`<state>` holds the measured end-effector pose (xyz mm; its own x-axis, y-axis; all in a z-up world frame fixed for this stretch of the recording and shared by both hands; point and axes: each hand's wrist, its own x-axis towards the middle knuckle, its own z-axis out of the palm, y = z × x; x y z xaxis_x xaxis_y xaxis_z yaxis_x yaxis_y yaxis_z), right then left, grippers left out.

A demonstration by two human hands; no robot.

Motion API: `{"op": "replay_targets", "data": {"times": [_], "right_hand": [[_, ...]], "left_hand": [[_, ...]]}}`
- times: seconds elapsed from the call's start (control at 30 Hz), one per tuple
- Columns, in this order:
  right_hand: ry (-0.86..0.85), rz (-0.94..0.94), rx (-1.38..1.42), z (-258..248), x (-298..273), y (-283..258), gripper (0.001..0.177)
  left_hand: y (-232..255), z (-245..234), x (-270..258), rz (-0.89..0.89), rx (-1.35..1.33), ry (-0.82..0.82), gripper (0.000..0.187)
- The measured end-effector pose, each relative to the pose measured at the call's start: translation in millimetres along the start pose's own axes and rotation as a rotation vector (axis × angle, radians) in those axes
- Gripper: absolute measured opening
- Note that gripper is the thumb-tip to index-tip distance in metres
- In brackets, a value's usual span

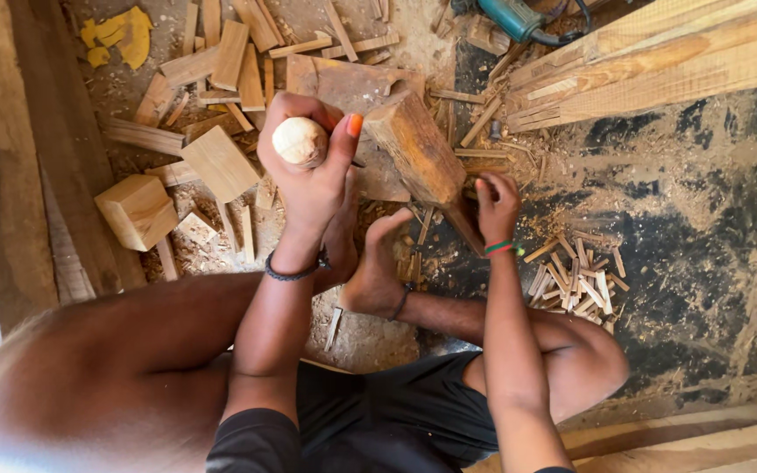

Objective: The person sits on the floor and carves a small cylindrical piece of wood using a chisel and a wooden mallet. They repeatedly strike the chisel to shape the wood, occasionally rotating the piece to work on different sides.

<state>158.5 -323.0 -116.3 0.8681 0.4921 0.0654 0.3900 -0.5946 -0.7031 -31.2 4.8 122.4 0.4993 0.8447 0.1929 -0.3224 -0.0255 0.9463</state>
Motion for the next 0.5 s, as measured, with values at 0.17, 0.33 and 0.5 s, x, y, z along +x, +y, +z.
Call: {"op": "replay_targets", "data": {"times": [0.17,0.33,0.5], "right_hand": [[0.018,0.028,-0.153,2,35,1,0.033],[-0.068,-0.327,-0.549,-7,54,-32,0.056],[-0.118,-0.107,-0.490,-12,50,-3,0.033]], "left_hand": [[-9,-1,0,0.018,0.030,-0.007,0.028],[-14,1,1,0.098,0.085,0.012,0.027],[-7,3,-1,0.004,0.049,-0.020,0.026]]}}
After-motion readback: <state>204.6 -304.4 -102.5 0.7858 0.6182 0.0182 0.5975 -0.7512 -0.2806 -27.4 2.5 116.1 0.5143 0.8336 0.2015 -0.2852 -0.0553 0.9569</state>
